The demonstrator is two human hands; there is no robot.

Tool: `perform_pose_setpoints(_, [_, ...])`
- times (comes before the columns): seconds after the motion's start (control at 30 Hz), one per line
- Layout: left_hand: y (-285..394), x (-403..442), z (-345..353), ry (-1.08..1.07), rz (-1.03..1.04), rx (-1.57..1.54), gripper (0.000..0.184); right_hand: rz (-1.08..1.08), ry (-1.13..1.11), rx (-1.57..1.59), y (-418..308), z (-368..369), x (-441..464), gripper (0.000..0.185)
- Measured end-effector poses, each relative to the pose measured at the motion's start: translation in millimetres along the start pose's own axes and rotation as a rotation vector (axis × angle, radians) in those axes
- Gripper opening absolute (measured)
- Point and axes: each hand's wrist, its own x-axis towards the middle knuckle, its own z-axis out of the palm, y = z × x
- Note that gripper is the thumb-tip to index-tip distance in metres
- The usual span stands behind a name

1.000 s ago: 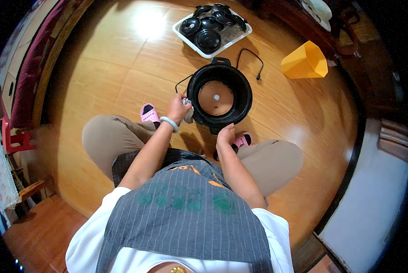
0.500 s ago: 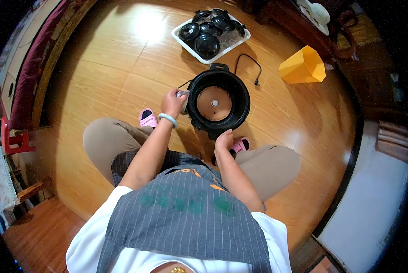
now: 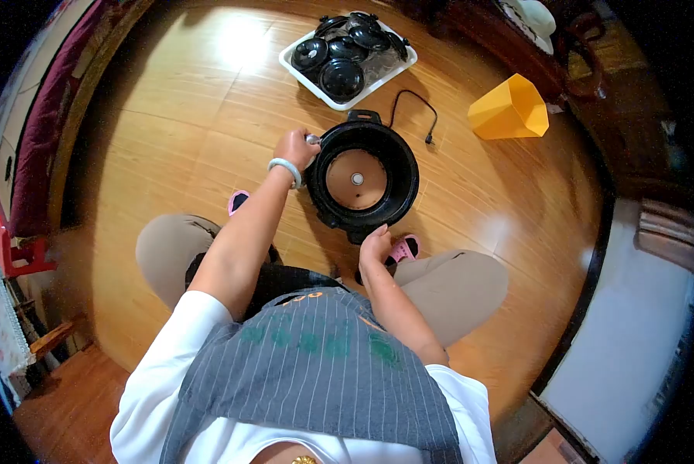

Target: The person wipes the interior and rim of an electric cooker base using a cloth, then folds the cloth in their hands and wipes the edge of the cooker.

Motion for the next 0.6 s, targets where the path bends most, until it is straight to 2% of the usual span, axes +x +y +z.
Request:
perform_pose_setpoints(0.1, [-4.4, 1.9, -1.6, -0.035, -0.009, -0.113, 0.028, -0.021, 0.01, 0.004, -6.3, -4.6, -4.6, 0.054])
perform_pose_setpoints(0.23, [-6.9, -7.3, -0.7, 0.015, 0.018, -0.047, 0.027, -0.033, -0.009, 0.001, -1.8, -1.9, 0.1, 0.055])
perform_pose_setpoints(0.4, [-18.1, -20.0, -15.8, -0.255, -0.028, -0.002, 0.029, -0.017, -0.047, -0.04, -7.9, -5.3, -0.1, 0.054])
perform_pose_setpoints(0.6, [-4.2, -31.2, -21.3, -0.197, -0.03, 0.064, 0.033, -0.004, -0.044, -0.026, -17.1, -12.2, -7.9, 0.054])
